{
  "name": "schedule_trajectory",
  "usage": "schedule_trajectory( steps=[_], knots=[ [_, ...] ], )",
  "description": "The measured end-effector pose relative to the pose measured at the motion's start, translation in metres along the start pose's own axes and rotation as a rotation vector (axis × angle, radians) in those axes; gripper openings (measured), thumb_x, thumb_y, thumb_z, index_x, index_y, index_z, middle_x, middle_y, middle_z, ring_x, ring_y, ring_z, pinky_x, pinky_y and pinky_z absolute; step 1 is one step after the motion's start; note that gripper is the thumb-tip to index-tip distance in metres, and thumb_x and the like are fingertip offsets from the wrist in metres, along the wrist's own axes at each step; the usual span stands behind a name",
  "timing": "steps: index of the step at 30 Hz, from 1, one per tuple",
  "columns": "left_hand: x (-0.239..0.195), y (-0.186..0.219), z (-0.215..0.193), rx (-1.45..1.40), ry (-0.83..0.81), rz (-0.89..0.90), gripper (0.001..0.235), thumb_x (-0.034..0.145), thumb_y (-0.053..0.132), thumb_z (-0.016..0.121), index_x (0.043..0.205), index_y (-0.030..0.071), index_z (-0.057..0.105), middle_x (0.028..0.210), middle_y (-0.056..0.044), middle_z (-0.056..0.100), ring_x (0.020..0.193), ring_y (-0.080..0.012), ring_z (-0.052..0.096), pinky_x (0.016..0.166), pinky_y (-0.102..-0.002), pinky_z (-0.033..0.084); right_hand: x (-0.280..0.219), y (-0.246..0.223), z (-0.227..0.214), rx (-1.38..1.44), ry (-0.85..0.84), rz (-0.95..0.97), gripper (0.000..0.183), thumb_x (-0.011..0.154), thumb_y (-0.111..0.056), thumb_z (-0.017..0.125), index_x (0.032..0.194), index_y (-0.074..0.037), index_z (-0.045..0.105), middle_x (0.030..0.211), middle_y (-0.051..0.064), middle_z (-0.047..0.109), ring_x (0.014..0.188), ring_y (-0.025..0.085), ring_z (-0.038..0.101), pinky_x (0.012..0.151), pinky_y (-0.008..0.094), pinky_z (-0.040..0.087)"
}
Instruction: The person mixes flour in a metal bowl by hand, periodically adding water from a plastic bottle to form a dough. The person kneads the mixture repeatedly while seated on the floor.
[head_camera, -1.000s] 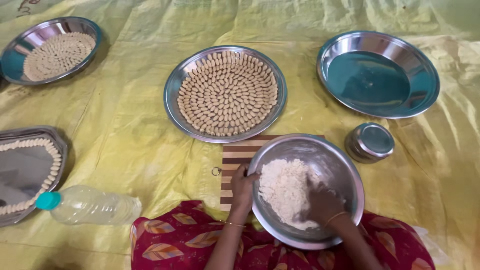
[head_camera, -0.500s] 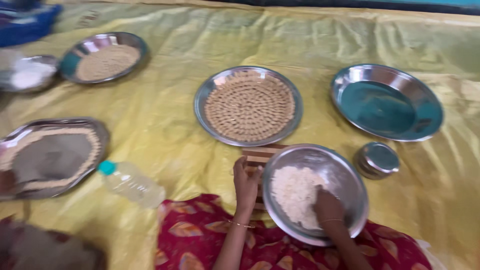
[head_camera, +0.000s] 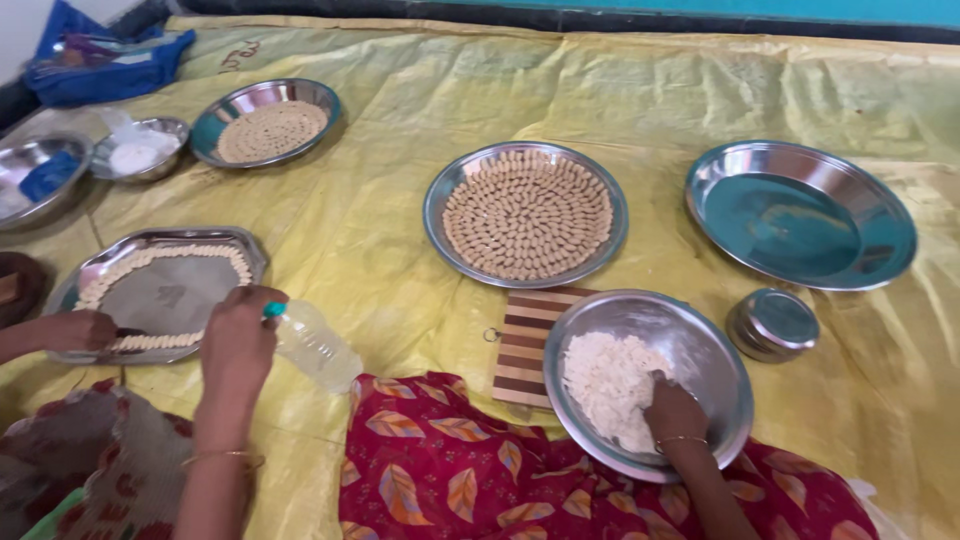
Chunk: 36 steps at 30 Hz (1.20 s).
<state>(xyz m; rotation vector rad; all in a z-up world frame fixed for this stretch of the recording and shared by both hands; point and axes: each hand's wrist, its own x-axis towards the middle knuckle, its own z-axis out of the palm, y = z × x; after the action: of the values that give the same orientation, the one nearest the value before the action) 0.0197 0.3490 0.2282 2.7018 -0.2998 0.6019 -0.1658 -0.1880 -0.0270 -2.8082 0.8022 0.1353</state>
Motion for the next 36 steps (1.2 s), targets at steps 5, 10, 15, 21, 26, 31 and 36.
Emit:
schedule_trajectory(
  steps=[5,10,15,21,26,31,36],
  knots=[
    [0.003,-0.012,0.004,0.022,0.087,0.151,0.028,0.085,-0.004,0.067,0.107,0.012,0.077,0.11,-0.013,0.071,0.095,-0.0382,0.068,0.084,-0.048,0.054,0.001,0.0,0.003,0.03,0.015,-0.01,0.058,0.083,-0.014,0.065,0.14,-0.01,0.053,0.121,0.019,0.068,0.11,0.037,0.069,0.095,0.046,0.056],
    [0.015,-0.016,0.013,0.146,0.048,0.15,0.017,0.086,0.006,0.073,0.102,0.011,0.078,0.1,-0.016,0.07,0.087,-0.0379,0.069,0.078,-0.047,0.055,-0.004,-0.001,-0.002,0.047,0.011,0.004,0.06,0.083,-0.013,0.065,0.141,-0.012,0.051,0.123,0.02,0.067,0.112,0.037,0.068,0.096,0.046,0.056],
    [0.022,-0.021,0.018,0.26,-0.026,0.099,0.016,0.084,0.019,0.08,0.097,0.009,0.079,0.095,-0.017,0.071,0.083,-0.0374,0.07,0.076,-0.047,0.057,-0.004,-0.003,-0.006,0.051,0.001,0.002,0.058,0.083,-0.013,0.065,0.14,-0.011,0.052,0.124,0.02,0.067,0.114,0.037,0.067,0.097,0.046,0.055],
    [0.026,-0.024,0.023,0.407,-0.055,0.083,0.036,0.084,0.037,0.081,0.089,0.002,0.078,0.089,-0.019,0.072,0.079,-0.0378,0.072,0.073,-0.046,0.058,-0.008,-0.004,-0.009,0.055,0.001,0.006,0.057,0.084,-0.013,0.065,0.139,-0.012,0.053,0.122,0.02,0.067,0.112,0.038,0.067,0.097,0.046,0.055],
    [0.025,-0.018,0.022,0.538,-0.152,-0.066,0.059,0.093,0.06,0.07,0.083,0.003,0.077,0.082,-0.022,0.074,0.076,-0.0381,0.074,0.065,-0.045,0.059,-0.01,-0.005,-0.01,0.057,0.001,0.012,0.057,0.083,-0.013,0.067,0.138,-0.012,0.052,0.119,0.02,0.067,0.111,0.038,0.068,0.093,0.047,0.057],
    [0.028,-0.023,0.011,0.38,-0.164,-0.104,0.053,0.093,0.059,0.071,0.096,0.006,0.077,0.089,-0.023,0.075,0.084,-0.042,0.072,0.072,-0.05,0.057,-0.009,-0.004,-0.008,0.024,0.022,-0.001,0.047,0.084,-0.012,0.065,0.13,-0.012,0.056,0.115,0.019,0.069,0.107,0.038,0.07,0.093,0.047,0.058],
    [0.029,-0.027,0.009,0.296,-0.199,-0.028,0.037,0.082,0.045,0.079,0.101,0.013,0.079,0.097,-0.017,0.076,0.091,-0.0392,0.072,0.078,-0.051,0.057,-0.009,-0.004,-0.007,0.018,0.007,0.024,0.044,0.086,-0.013,0.065,0.129,-0.013,0.057,0.115,0.019,0.069,0.108,0.039,0.07,0.093,0.047,0.058]
  ],
)
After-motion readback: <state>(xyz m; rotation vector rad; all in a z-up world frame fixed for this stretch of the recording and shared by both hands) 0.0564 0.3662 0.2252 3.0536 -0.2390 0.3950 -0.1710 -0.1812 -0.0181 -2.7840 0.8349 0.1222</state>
